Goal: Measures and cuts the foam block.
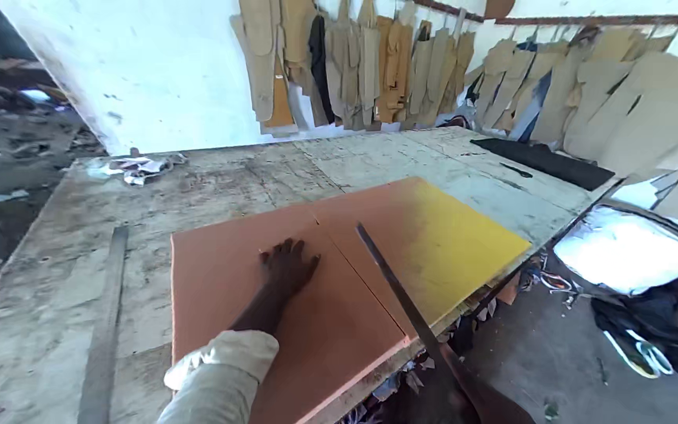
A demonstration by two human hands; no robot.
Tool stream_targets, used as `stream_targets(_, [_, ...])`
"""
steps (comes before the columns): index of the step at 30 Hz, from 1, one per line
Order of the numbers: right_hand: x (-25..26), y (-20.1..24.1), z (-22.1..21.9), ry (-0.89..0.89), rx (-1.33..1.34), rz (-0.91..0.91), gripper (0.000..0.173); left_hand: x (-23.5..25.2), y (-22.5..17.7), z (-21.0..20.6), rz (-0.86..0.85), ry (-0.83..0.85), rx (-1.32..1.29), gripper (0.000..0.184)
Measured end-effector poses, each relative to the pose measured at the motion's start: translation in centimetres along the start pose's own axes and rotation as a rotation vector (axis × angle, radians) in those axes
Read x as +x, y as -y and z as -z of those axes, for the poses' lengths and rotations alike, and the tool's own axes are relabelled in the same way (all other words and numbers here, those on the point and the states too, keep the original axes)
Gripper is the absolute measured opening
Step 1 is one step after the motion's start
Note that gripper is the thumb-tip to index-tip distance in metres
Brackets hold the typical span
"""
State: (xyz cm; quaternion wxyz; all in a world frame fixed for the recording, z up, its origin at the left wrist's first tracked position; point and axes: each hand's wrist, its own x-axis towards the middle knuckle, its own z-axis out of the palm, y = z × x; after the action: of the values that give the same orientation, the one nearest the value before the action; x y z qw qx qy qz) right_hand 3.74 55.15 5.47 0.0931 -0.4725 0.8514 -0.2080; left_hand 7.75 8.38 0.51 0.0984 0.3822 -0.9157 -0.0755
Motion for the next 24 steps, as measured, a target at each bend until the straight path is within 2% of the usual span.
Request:
stream_targets(2, [9.5,1.9,-0.2,0.062,-0.096,-0.019,0.058,-0.2,0.3,-0.6,-0.002,-0.053,-0.025,0.071])
stream_targets(4, [18.1,4.7,0.1,0.199,-0.13,-0.078,0.06,-0.1,0.6,-1.1,-0.001,-0.063,-0.037,0.072])
stream_targets(8, [29.6,7.2,-1.7,0.305,-0.145,-0.1,0.063,0.0,0.5,-1.0,0.042,-0.028,-0.075,0.073])
stream_targets(12, [34.6,8.2,-2.6,0.297,-0.219,-0.076,0.061,0.3,0.0,-0.1,0.079,0.067,-0.104,0.075])
stream_targets(15, [36.9,10.0,-2.0,0.321,-0.269,-0.099,0.061,0.2,0.1,-0.3,0.069,0.06,-0.121,0.076])
stream_targets(19, [42.2,13.7,-0.4,0.483,-0.25,-0.19,0.061,0.1,0.1,-0.5,0.051,0.06,-0.102,0.075])
stream_targets(22, [47.1,14.2,-2.2,0.577,-0.27,-0.213,0.068,0.2,0.4,-0.9,0.058,0.048,-0.102,0.078])
stream_targets(24, [48.7,14.3,-3.8,0.604,-0.338,-0.194,0.072,0.4,0.6,-1.1,0.067,0.029,-0.117,0.077])
